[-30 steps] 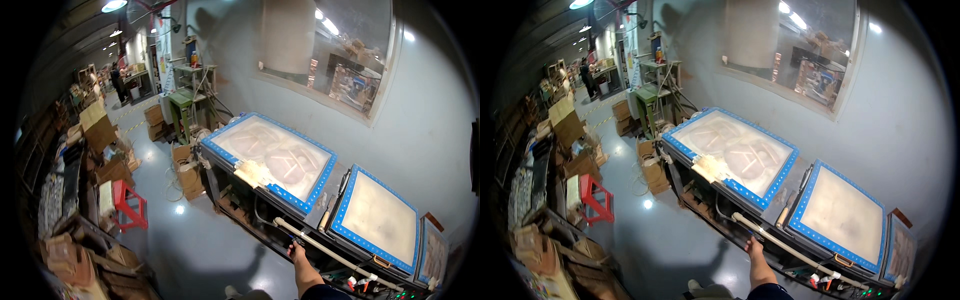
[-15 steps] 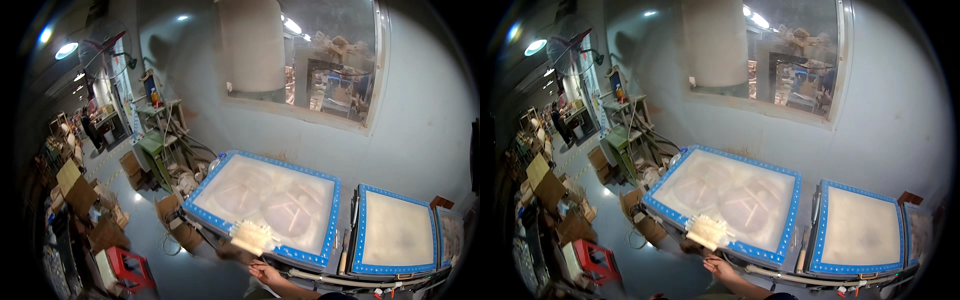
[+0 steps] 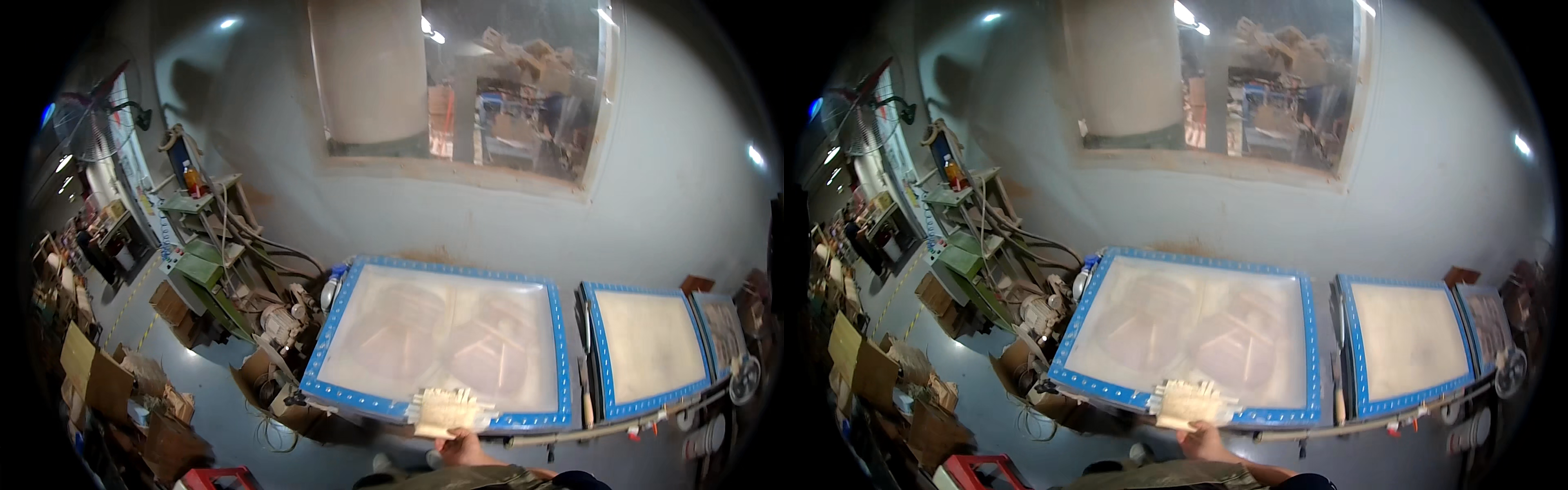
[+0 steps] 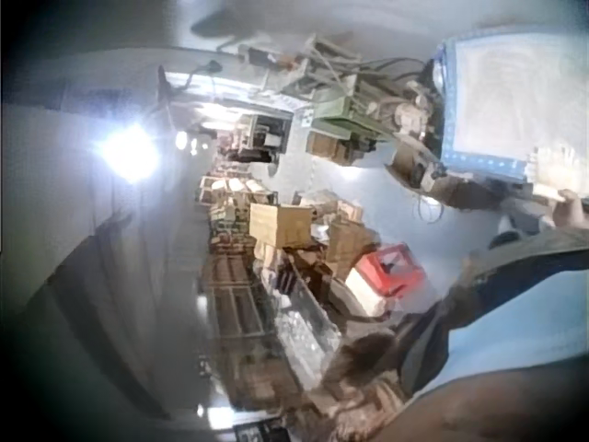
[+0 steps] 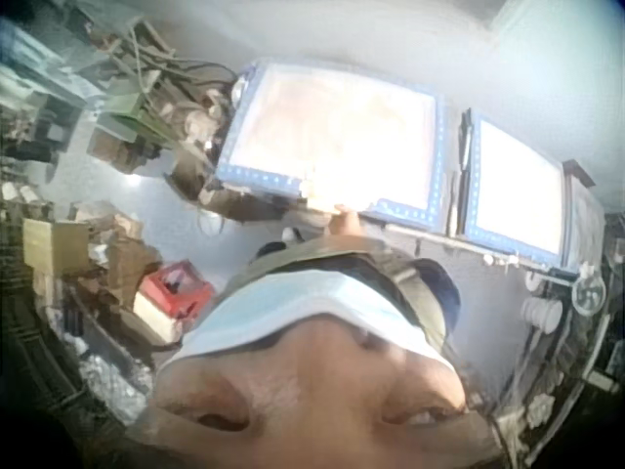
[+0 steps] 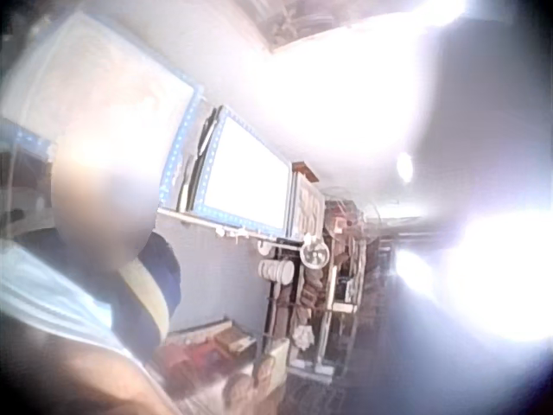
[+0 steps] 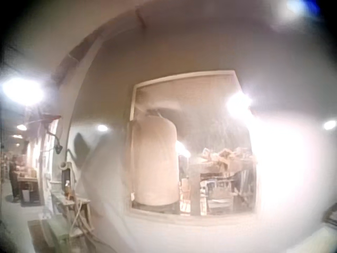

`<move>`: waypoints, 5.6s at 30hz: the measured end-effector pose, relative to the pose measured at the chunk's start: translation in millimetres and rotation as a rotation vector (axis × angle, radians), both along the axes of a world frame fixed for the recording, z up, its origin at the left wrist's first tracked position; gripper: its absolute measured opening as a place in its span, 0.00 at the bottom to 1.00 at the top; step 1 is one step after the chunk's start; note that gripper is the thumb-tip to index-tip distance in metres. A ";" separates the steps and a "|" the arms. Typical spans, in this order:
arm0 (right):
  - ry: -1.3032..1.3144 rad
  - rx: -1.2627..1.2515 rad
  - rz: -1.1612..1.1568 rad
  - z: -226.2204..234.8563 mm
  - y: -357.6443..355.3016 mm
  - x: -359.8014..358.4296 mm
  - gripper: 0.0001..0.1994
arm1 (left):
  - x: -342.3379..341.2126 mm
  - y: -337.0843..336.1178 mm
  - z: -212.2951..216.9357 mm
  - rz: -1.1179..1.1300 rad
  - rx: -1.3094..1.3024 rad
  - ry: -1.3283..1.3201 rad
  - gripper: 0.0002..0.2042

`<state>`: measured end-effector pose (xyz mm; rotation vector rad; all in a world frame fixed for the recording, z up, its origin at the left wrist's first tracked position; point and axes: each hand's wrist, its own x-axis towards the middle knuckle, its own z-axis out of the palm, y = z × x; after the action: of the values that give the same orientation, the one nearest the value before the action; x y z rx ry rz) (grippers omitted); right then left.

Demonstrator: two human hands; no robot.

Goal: The person assembles wooden guitar bodies by placing thin wooden strips into slots on the instrument's surface. They apply glue to the strips and press them into place, then move the assembled bodies to a pressing machine to secure the parts.

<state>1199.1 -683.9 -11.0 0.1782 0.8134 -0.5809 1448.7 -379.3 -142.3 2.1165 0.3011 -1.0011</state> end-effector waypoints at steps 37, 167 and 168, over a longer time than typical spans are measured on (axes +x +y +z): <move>0.270 -1.045 0.192 161.5 -15.5 -26.8 0.15 | 147.1 -105.2 95.9 0.087 -0.572 -0.809 0.18; -3.030 -1.595 1.015 128.6 781.4 -1179.2 0.16 | -1646.3 104.4 213.7 2.425 1.099 -1.009 0.10; -2.890 -1.649 1.191 136.3 760.8 -1145.2 0.13 | -1628.9 116.8 225.4 2.354 0.984 -0.985 0.10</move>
<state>53.9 76.9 125.3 1.2377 3.3641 -0.8959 -180.1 -262.5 83.1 0.9739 2.0797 1.6482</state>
